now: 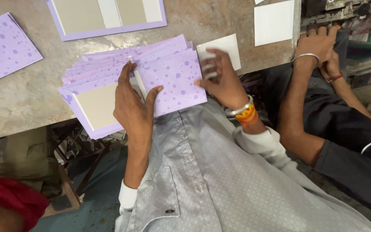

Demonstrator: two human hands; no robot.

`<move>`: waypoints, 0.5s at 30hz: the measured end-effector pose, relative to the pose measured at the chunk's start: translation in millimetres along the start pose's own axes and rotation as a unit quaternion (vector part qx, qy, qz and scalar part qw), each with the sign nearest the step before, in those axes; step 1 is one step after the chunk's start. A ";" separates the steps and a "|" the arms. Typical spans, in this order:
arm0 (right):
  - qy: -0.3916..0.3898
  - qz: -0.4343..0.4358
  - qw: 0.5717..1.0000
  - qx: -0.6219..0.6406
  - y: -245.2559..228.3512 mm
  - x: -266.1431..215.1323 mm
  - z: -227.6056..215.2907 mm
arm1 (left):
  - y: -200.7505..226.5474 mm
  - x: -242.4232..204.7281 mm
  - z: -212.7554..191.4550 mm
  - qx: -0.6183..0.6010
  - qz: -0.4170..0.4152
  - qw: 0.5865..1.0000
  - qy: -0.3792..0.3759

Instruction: The person inserts small white paper pieces into purple patterned folded paper covers and stacks them. The person repeatedly picks a white insert, places it into a purple cover, and adds the completed unit to a growing stack on the table.

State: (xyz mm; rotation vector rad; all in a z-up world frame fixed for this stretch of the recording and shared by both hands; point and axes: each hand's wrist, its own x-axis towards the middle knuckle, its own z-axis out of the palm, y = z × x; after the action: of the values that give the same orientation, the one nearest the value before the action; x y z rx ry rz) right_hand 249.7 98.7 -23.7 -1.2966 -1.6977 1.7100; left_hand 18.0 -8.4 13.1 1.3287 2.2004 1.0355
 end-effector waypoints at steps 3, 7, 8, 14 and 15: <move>-0.079 0.051 0.995 -0.042 -4.5 -30.7 -13.8 | 0.0 -1.1 -1.0 -0.008 -0.044 0.999 -0.020; -0.107 0.068 0.991 -0.037 -2.8 -55.8 -35.7 | -1.1 -2.6 -0.9 0.012 0.004 1.000 -0.002; -0.106 0.060 0.993 0.001 0.7 -52.1 -39.5 | -1.8 0.1 -1.0 0.018 0.023 1.000 0.006; 0.027 -0.075 0.994 0.081 54.0 75.3 -31.3 | -19.3 -1.9 -17.2 -0.137 -0.029 0.990 -0.003; 0.044 -0.072 0.994 0.074 64.0 110.8 -21.6 | -21.8 -4.7 -20.5 -0.131 -0.020 0.991 0.002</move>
State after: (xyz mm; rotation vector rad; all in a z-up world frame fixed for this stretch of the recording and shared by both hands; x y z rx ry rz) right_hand 233.5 189.0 -115.5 -1.1366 -1.5450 1.6368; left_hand -5.8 -26.9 10.1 1.1624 2.0005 1.2623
